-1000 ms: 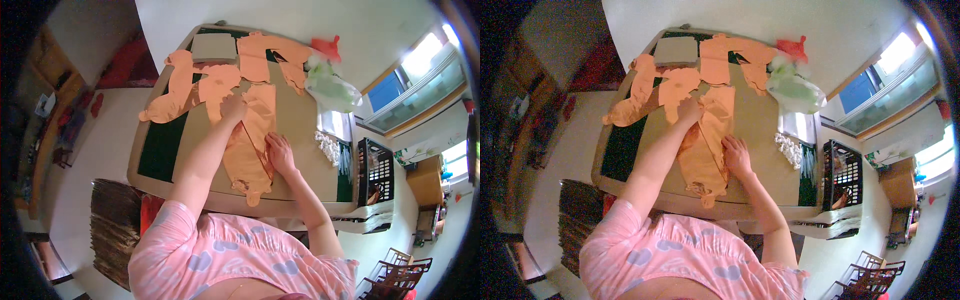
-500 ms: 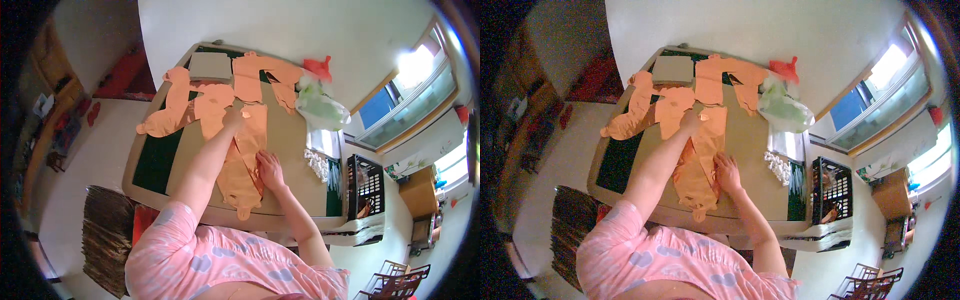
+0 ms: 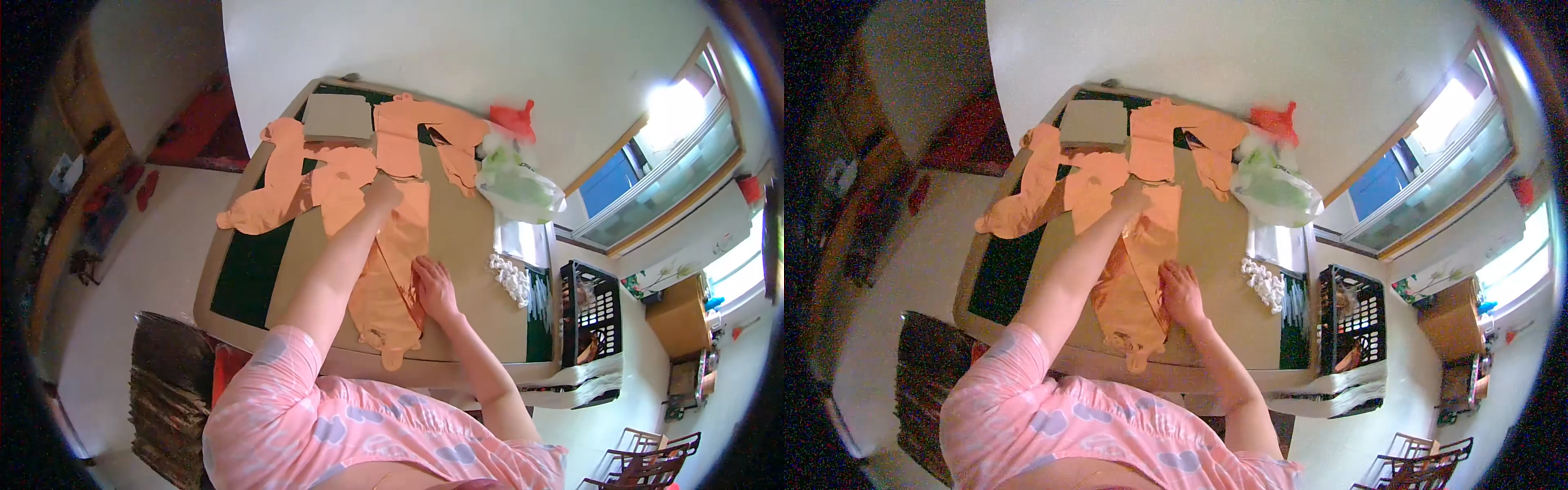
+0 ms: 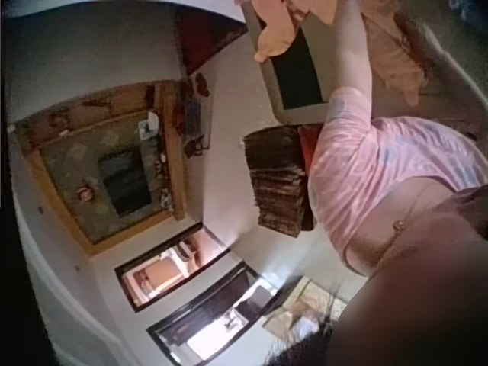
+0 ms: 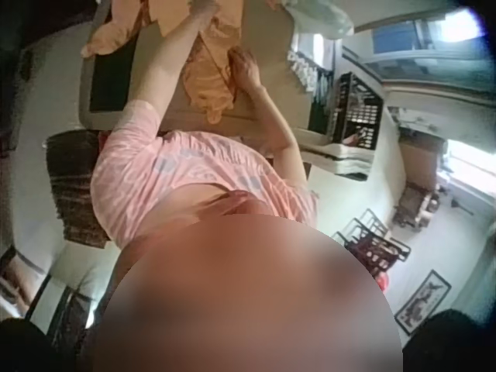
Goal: Folding deflated Mylar balloons and placing them into clear plastic packaging bags.
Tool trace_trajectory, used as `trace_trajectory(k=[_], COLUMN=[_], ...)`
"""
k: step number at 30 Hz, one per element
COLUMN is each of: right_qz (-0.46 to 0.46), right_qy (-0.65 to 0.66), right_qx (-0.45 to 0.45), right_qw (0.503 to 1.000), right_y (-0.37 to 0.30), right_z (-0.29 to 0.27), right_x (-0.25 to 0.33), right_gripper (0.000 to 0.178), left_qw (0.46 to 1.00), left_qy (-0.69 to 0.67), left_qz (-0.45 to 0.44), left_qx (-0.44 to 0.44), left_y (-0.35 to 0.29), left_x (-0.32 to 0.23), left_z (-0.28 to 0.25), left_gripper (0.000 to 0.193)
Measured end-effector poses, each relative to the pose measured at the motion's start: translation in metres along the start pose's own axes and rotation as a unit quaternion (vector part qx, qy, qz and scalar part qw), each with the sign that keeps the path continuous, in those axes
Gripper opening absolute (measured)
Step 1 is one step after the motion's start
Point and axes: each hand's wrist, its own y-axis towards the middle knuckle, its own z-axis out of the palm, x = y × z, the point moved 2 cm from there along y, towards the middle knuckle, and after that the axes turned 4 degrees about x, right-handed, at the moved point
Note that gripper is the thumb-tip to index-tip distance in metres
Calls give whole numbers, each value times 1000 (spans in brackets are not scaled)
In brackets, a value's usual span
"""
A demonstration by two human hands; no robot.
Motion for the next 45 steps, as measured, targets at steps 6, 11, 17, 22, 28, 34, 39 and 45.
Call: trace_trajectory(k=[6, 11, 17, 22, 28, 34, 39, 45], right_qz=[3, -6, -10, 5, 5, -18, -13, 27], right_qy=[-5, 1, 16, 7, 11, 5, 20, 96], right_qx=[15, 3, 3, 10, 25, -6, 0, 31], right_qw=[1000, 1000, 1000, 1000, 1000, 1000, 1000, 994], right_y=[-2, 1, 4, 2, 4, 4, -1, 11], right_z=[3, 3, 0, -1, 0, -6, 4, -4], right_x=[-3, 3, 1, 2, 4, 11, -3, -6], right_gripper=[42, 42, 40, 41, 43, 39, 42, 35], left_qw=[972, 987, 926, 947, 993, 982, 958, 935], left_qy=[224, -101, -2, 19, 59, -106, 20, 140], left_qz=[32, 126, 369, 262, 100, 155, 281, 309], left_qx=[-66, -11, -78, -185, -30, -25, -59, -101], left_y=[-11, -41, -82, -111, -90, -101, -108, -105], left_x=[-26, -25, 14, 9, 13, -15, -2, 16], left_z=[8, -11, 20, -3, -7, 14, 34, 50], left_gripper=[41, 24, 14, 26, 35, 25, 33, 38])
